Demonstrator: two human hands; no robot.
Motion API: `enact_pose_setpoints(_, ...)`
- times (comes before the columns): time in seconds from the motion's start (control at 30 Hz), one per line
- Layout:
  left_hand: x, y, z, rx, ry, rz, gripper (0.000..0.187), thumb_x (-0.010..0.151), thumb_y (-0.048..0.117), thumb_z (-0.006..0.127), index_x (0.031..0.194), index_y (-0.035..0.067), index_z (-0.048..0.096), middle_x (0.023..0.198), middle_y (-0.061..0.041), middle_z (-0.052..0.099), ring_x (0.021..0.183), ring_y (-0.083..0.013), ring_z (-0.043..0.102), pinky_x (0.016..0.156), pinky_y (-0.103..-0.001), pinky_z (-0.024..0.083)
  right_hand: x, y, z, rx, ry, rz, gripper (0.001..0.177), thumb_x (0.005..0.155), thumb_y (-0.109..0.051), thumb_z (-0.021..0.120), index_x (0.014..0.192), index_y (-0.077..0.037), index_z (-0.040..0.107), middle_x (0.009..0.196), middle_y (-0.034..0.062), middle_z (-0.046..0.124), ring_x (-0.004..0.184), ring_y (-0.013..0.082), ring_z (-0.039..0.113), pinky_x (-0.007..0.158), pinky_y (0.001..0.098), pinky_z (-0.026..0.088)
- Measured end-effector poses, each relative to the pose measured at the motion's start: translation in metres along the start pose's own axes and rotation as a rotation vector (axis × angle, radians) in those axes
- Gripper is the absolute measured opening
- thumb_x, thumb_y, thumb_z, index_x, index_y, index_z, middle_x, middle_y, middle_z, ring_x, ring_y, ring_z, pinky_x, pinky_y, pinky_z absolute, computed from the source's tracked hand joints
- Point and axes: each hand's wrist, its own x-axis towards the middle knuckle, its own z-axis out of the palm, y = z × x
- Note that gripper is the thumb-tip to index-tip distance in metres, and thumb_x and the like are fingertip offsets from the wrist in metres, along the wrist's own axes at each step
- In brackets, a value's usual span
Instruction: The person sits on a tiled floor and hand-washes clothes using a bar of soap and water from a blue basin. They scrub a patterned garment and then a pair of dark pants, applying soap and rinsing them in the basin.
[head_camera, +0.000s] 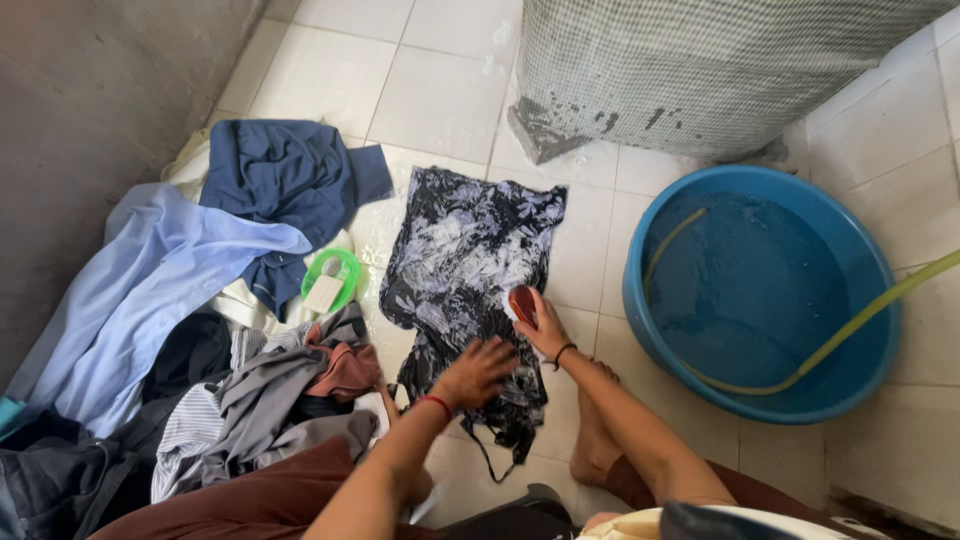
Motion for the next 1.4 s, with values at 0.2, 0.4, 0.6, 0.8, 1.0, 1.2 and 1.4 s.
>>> enact_pose_setpoints(0.2,-0.024,0.008,0.033,0.124,-0.564,0.089,0.054,0.107,0.041,0.031,0.161,0.042,0.026,0.169,-0.007,0.024,0.155,-0.0332,0.018,0.124,-0.068,0.004,-0.054,-0.028,0.035,-0.632,-0.373,-0.466,0.075,0.093,-0.061,0.061,0.156,-0.029,0.035,0.121,0.0243,0.058,0.100,0.0416,0.060,0.081,0.0550,0.048)
enact_pose_setpoints(0.4,-0.029,0.008,0.018,0.011,-0.433,0.141,0.054,0.107,0.044,0.034,0.160,0.037,0.027,0.174,-0.004,0.004,0.159,-0.0381,0.000,0.119,-0.070,-0.002,0.067,0.019,0.019,-0.725,-0.535,-0.009,0.069,0.100,-0.059,0.051,0.162,-0.033,0.036,0.119,0.0221,0.058,0.096,0.0352,0.059,0.078,0.0503,0.048)
enact_pose_setpoints(0.6,-0.026,0.003,0.022,-0.097,-0.477,0.139,0.055,0.106,0.047,0.031,0.160,0.038,0.027,0.175,-0.005,0.004,0.159,-0.0381,-0.004,0.119,-0.071,-0.005,0.143,0.036,-0.040,-1.029,-0.040,-0.026,0.062,0.097,-0.063,0.047,0.152,-0.033,0.047,0.104,0.0160,0.059,0.085,0.0272,0.058,0.070,0.0450,0.049)
enact_pose_setpoints(0.8,-0.022,-0.005,0.027,0.045,-0.415,0.236,0.059,0.107,0.055,0.031,0.163,0.037,0.027,0.172,-0.013,0.009,0.157,-0.0399,0.001,0.119,-0.072,-0.005,-0.006,-0.025,0.029,-0.611,-0.430,-0.319,0.056,0.092,-0.067,0.055,0.137,-0.036,0.061,0.087,0.0139,0.060,0.068,0.0258,0.057,0.058,0.0437,0.049)
enact_pose_setpoints(1.0,-0.009,0.001,0.009,0.037,-0.355,0.226,0.050,0.106,0.047,0.041,0.154,0.032,0.043,0.161,-0.016,0.035,0.147,-0.0417,0.027,0.109,-0.071,0.020,0.143,0.041,-0.041,-0.889,-0.073,0.099,0.075,0.097,-0.067,0.041,0.163,-0.038,0.022,0.131,0.0274,0.053,0.103,0.0359,0.059,0.084,0.0504,0.050)
enact_pose_setpoints(1.2,0.077,0.009,-0.009,-0.027,-0.294,-0.196,0.059,0.099,0.037,0.053,0.156,0.029,0.044,0.130,-0.016,0.054,0.117,-0.0347,0.056,0.091,-0.049,0.049,0.124,0.035,-0.057,-0.557,-0.180,0.055,0.088,0.092,-0.075,0.052,0.164,-0.034,0.020,0.127,0.0223,0.053,0.112,0.0362,0.054,0.090,0.0487,0.049)
enact_pose_setpoints(1.4,0.063,-0.001,0.022,0.203,-0.454,0.049,0.034,0.104,0.025,0.057,0.135,0.011,0.063,0.128,-0.018,0.065,0.118,-0.0340,0.062,0.090,-0.049,0.051,-0.017,0.004,0.013,-0.678,-0.260,-0.121,0.075,0.101,-0.062,0.049,0.164,-0.030,0.022,0.110,0.0174,0.055,0.097,0.0346,0.053,0.085,0.0484,0.040)
